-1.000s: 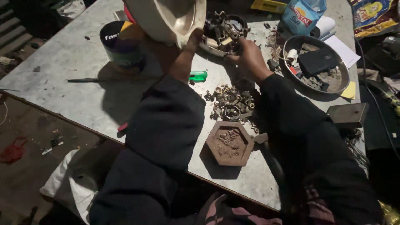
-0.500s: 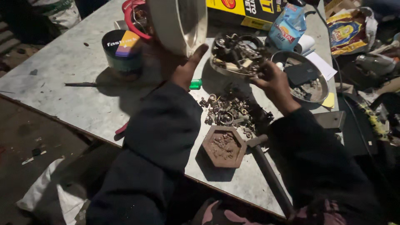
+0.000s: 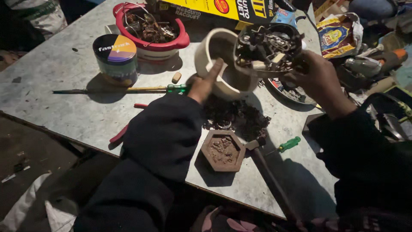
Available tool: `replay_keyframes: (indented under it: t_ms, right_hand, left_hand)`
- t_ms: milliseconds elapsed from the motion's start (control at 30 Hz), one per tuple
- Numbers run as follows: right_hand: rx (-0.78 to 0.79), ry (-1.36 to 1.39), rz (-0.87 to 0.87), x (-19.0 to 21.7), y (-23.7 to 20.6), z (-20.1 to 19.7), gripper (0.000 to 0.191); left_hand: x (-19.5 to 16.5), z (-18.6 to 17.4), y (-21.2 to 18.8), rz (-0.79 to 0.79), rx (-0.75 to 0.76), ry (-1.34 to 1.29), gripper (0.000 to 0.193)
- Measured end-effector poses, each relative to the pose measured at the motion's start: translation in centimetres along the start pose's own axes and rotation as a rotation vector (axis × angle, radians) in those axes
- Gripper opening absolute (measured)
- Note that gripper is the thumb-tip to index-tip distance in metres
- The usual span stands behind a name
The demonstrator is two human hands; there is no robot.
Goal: The person sits on the floor and uses pliers and a screwdriver to disassemble small electronic components. They pick up parts from a bowl, remove pieces, and place the separated components into a pile on the table.
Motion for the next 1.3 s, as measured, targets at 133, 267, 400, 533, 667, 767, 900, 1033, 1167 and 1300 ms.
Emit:
replay_keyframes:
  t_ms: [133, 267, 400, 533, 667, 767, 900, 1033, 1167, 1300]
  right_hand:
    - [0.022, -0.208, -0.288, 6.2, 0.8, 0.9, 0.045]
    - [0.048, -0.224, -0.277, 9.7, 1.9, 2.0, 0.042]
    - [0.142, -0.384, -0.242, 11.3, 2.2, 3.0, 0.031]
    - [0.194, -0.504, -0.242, 11.3, 2.5, 4.5, 0.024]
    - [0.138, -1.008, -0.345, 11.6, 3.6, 7.0, 0.015]
    - [0.177, -1.143, -0.311, 11.7, 3.7, 9.0, 0.018]
    - [0.107, -1.112, -0.312, 13.9, 2.7, 10.2, 0.027]
    - [0.062, -1.083, -0.398, 15.6, 1.8, 10.6, 0.029]
    - [0.081, -1.06, -0.42, 15.0, 1.6, 10.2, 0.033]
    - [0.084, -0.924, -0.328, 12.3, 2.4, 8.1, 0.036]
  left_hand:
    - [2.8, 1.5, 1.3, -0.055, 0.054, -0.121, 0.11]
    - [1.1, 0.7, 0.8, 0.059, 0.002, -0.219, 0.095]
    - [1.7, 1.3, 0.0, -0.138, 0.051, -0.348, 0.088]
    - [0.5, 0.7, 0.4, 0.001, -0.001, -0.166, 0.091]
    - [0.9, 0.7, 0.8, 0.006, -0.005, -0.137, 0.093]
    - [1.3, 0.8, 0.8, -0.026, 0.012, -0.164, 0.11]
    - [2.3, 0.4, 1.2, -0.13, -0.049, -0.081, 0.148]
    - [2.4, -0.1, 1.4, -0.149, -0.088, -0.085, 0.15]
    - [1.6, 0.3, 1.2, -0.081, -0.01, -0.168, 0.129]
    - [1.7, 0.4, 0.7, -0.139, 0.018, -0.237, 0.117]
Point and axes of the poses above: each hand's wrist, its own y-axis towards the middle knuckle, its own z-axis out of the palm, x = y × z, the point moved 9 cm from there along y, towards the middle knuckle, and after that the axes turned 2 degrees about -z, right-handed, at the moved point
